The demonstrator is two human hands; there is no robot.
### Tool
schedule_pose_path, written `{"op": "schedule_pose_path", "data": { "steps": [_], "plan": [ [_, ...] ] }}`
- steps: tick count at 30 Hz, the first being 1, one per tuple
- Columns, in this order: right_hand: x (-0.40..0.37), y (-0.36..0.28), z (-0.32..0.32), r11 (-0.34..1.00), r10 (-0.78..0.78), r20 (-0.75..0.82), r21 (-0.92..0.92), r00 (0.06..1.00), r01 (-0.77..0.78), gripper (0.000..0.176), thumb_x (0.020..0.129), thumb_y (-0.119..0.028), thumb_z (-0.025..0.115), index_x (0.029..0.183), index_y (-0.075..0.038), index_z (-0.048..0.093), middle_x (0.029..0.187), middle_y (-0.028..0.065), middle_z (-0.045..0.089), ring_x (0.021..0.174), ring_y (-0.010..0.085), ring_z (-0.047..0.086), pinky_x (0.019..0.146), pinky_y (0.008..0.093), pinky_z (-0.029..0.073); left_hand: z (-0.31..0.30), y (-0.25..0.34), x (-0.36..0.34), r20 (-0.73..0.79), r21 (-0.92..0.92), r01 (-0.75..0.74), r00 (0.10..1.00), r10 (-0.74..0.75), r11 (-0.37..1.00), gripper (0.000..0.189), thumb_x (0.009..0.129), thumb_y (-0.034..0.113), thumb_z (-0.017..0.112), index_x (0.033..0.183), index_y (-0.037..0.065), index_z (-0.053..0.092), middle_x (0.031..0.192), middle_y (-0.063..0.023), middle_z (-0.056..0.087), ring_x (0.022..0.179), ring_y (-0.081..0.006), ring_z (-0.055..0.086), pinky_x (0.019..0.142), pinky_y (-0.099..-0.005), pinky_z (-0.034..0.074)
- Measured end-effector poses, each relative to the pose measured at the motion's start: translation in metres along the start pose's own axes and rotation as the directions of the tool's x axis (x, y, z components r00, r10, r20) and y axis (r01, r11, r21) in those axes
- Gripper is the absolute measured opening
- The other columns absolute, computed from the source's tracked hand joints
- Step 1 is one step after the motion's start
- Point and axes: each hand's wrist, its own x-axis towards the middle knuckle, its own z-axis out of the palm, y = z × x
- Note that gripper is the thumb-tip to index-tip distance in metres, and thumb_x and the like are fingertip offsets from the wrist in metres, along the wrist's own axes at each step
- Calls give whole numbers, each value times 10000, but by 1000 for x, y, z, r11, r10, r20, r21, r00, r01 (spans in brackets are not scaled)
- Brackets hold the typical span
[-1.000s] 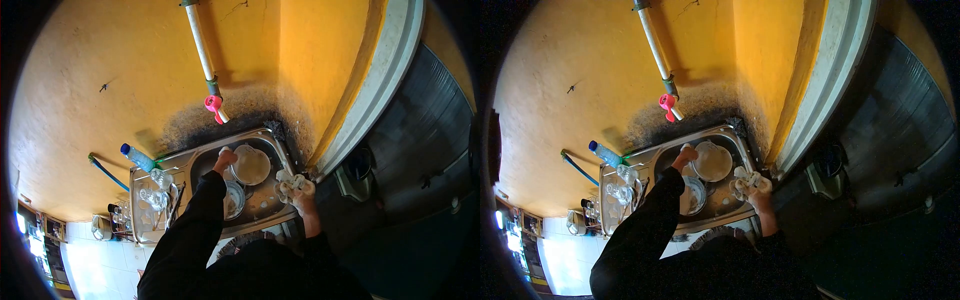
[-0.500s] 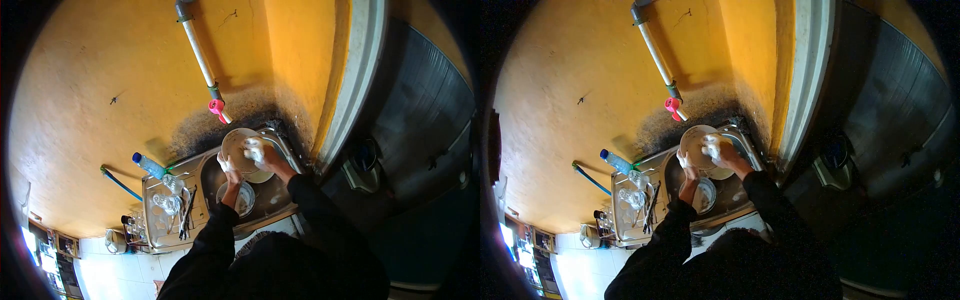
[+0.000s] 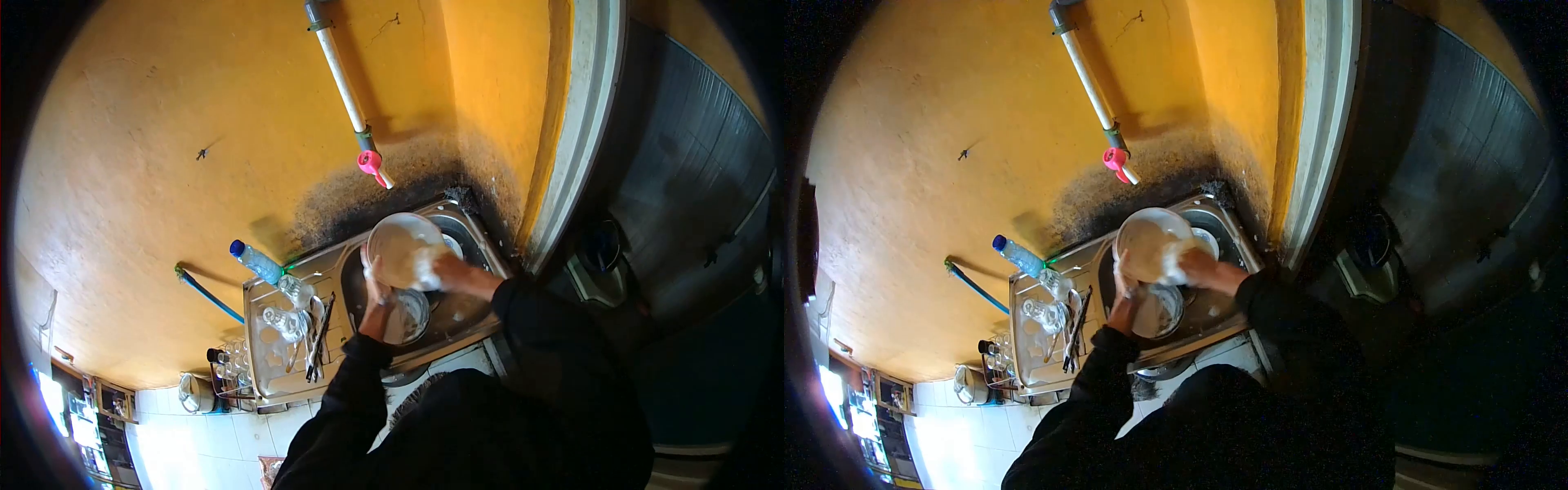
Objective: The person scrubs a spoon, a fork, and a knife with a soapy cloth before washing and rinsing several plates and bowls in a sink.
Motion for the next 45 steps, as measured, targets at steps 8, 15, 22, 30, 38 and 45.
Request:
{"op": "schedule_pose_path", "data": {
  "steps": [8, 15, 22, 30, 38, 45],
  "plan": [
    [22, -39, -52, 968, 201, 246, 96, 948, -231, 240, 681, -180, 501, 871, -38, 531, 865, 158, 530, 774, 278, 523, 675, 362, 416, 11, -5, -8, -64, 56, 33, 998, -29, 998, 452, 771, 148, 399, 1184, 47, 246, 1117, -131, 365, 942, -228, 444, 819, -307, 358],
    [32, -56, -37, 891, 447, 155, 10, 881, -454, 324, 614, -166, 571, 892, -7, 523, 851, 132, 548, 834, 269, 508, 742, 346, 395, -17, -51, 11, -120, 1, 17, 993, -17, 1000, 474, 747, 103, 407, 1191, 67, 245, 1149, -112, 335, 1021, -226, 372, 850, -324, 323],
    [32, -45, -53, 948, 316, 83, 8, 945, -317, 204, 646, -53, 471, 834, -13, 538, 809, 139, 550, 743, 304, 520, 651, 383, 409, -44, -69, 37, -95, -25, -73, 993, 70, 997, 522, 760, 100, 393, 1221, 101, 147, 1138, -139, 339, 975, -251, 422, 786, -345, 391],
    [22, -35, -54, 905, 370, 244, 124, 896, -408, 227, 600, -106, 536, 814, -30, 545, 814, 150, 550, 804, 309, 509, 678, 363, 418, -21, -38, 18, 187, 851, -373, 874, 450, 371, 316, 763, 134, 401, 1058, 19, 383, 1009, -107, 432, 857, -188, 462, 708, -289, 405],
    [53, -42, -67, 935, 234, 90, 252, 968, -250, 340, 580, -41, 556, 914, -30, 495, 820, 148, 539, 752, 316, 512, 651, 351, 412, 10, -37, 5, -217, 394, -29, 968, 123, 919, 334, 826, 248, 348, 1065, 19, 389, 947, -106, 481, 869, -197, 461, 749, -276, 364],
    [55, -28, -57, 928, 353, -119, 172, 928, -330, 369, 589, -29, 566, 947, -22, 478, 818, 140, 542, 740, 289, 527, 639, 339, 421, -11, -36, 0, -110, 768, -55, 970, 216, 638, 381, 821, 291, 327, 1105, 39, 354, 1031, -168, 455, 926, -311, 447, 779, -311, 343]
  ]
}}
